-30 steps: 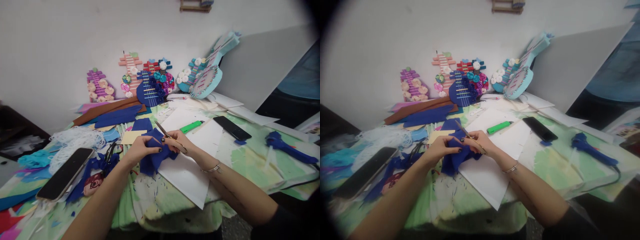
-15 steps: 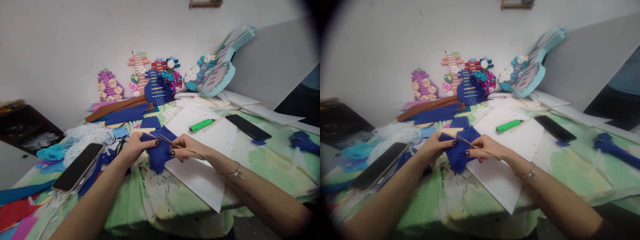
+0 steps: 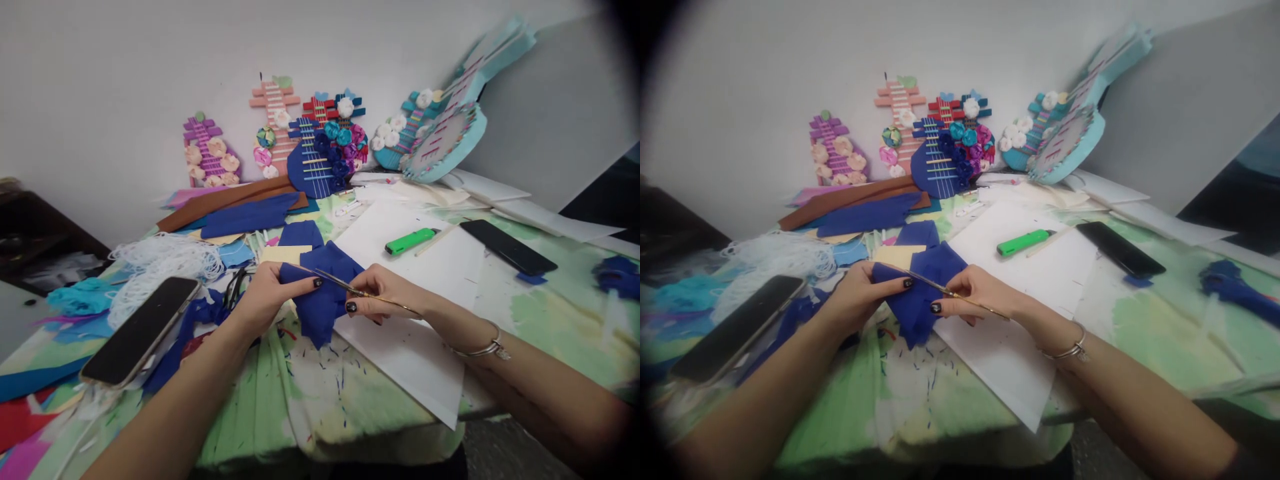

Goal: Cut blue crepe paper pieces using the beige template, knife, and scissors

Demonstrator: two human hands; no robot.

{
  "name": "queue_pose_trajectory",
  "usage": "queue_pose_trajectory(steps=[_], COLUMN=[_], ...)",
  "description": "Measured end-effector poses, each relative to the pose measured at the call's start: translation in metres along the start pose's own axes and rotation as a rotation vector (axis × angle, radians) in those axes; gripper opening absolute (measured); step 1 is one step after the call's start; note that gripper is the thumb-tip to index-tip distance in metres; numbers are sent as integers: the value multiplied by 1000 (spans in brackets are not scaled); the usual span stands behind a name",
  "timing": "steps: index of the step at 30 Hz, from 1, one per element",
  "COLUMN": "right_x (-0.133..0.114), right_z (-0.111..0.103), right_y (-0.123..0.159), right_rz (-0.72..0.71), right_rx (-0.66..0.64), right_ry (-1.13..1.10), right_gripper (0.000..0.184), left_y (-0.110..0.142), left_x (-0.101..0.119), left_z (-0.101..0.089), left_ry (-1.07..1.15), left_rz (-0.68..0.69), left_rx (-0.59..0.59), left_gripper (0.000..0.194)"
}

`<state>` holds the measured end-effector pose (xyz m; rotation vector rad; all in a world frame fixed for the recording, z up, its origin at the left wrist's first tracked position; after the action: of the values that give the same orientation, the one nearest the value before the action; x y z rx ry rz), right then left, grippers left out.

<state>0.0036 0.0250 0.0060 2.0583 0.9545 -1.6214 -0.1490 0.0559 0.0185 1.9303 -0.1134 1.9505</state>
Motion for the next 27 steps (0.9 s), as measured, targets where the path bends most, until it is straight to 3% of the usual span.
queue_pose_trajectory(steps=[27], right_x=[14], right_z=[-6], right_y=[1], right_rz=[109], right_rx=[37], right_ry=[122], right_gripper=[36], left_y=[-1], left_x=[-4], left_z=[-2], left_ry=[14], left_rz=[-32], left_rx=[4], left_gripper=[22])
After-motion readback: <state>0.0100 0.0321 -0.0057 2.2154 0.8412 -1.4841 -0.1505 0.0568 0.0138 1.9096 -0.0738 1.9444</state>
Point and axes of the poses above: each hand's wrist, its own y-axis away from the middle knuckle, its own z-axis out of the palm, x = y × z, the point moved 8 cm from there along -y, towards the middle knuckle, and after that the axes turned 11 degrees about -z, right-handed, at the moved point
